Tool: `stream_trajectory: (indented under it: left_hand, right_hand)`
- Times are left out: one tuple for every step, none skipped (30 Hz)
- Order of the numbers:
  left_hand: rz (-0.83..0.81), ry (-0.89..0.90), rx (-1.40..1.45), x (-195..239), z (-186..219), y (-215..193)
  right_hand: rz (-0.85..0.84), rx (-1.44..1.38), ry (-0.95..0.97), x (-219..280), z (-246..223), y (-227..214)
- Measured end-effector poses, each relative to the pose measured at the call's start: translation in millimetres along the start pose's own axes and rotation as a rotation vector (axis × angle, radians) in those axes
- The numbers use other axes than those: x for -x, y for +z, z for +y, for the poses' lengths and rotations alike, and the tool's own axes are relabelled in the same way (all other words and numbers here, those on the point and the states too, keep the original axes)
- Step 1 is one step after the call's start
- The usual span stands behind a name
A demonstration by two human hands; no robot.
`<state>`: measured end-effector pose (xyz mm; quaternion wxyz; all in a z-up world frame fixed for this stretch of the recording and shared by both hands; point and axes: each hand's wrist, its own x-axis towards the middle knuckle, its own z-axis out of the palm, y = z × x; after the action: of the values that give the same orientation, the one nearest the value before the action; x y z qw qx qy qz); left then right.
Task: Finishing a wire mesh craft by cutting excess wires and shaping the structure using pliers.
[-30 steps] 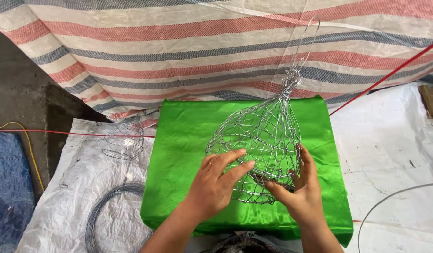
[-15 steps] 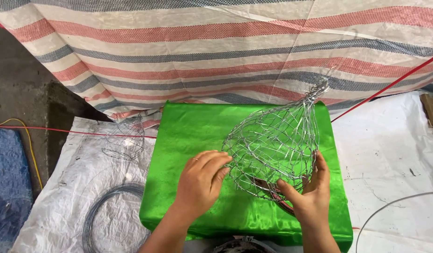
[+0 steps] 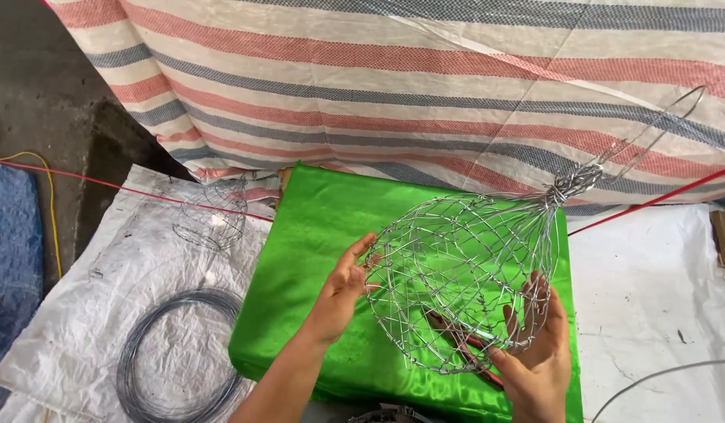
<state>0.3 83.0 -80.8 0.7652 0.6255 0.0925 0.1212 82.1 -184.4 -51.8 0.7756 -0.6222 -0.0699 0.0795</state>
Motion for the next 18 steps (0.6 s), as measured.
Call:
stream_trajectory:
  left_hand:
    - [0.006,-0.029,0.061,-1,-2,-1]
    - [0.012,-0.032,0.062,-5,-6,-2]
    - [0.046,-0.068,0.124,-8,-11,-4]
    - [0.082,-0.1,0.184,-11,-15,-6]
    - [0.09,-0.099,0.184,-11,-18,-7]
    - [0.04,-0.141,0.32,-13,-20,-9]
    - [-0.011,-0.183,0.456,-14,-22,-10]
    - [-0.011,-0.174,0.455,-14,-26,-10]
    - [-0.058,-0.221,0.558,-14,-30,-9]
    - [-0.105,-0.273,0.663,-12,-35,-8]
    - [-0.105,-0.269,0.663,-12,-32,-6]
    - [-0.138,-0.266,0.733,-11,-30,-4]
    - [-0.172,-0.263,0.803,-10,-29,-2]
    - [-0.175,-0.26,0.802,-9,-26,-2]
    - [-0.166,-0.292,0.842,-10,-23,-1]
    - [-0.157,-0.327,0.881,-10,-20,0]
    - [-0.161,-0.326,0.88,-10,-15,3]
    - [-0.105,-0.365,0.864,-9,-11,7]
  right_hand:
    - [0.026,0.031,0.027,2,-5,3]
    - [0.022,0.033,0.032,1,-6,2]
    - [0.012,0.014,0.035,1,-7,2]
    - [-0.002,-0.007,0.037,0,-8,1]
    - [-0.009,-0.007,0.04,0,-5,0]
    - [-0.021,-0.101,0.068,-1,-4,-1]
    - [-0.032,-0.195,0.096,-3,-3,-2]
    - [-0.038,-0.196,0.09,-5,-3,0]
    - [-0.029,-0.226,0.119,-8,-4,2]
    - [-0.018,-0.254,0.152,-9,-5,3]
    - [-0.022,-0.254,0.15,-10,-3,1]
    - [-0.058,-0.272,0.116,-10,0,-1]
    - [-0.094,-0.29,0.082,-11,3,-3]
    - [-0.095,-0.291,0.078,-11,6,-4]
    - [-0.116,-0.271,0.058,-12,8,-5]
    - [-0.134,-0.252,0.038,-12,10,-7]
    - [-0.133,-0.252,0.034,-12,13,-9]
    - [-0.157,-0.215,0.006,-10,15,-10]
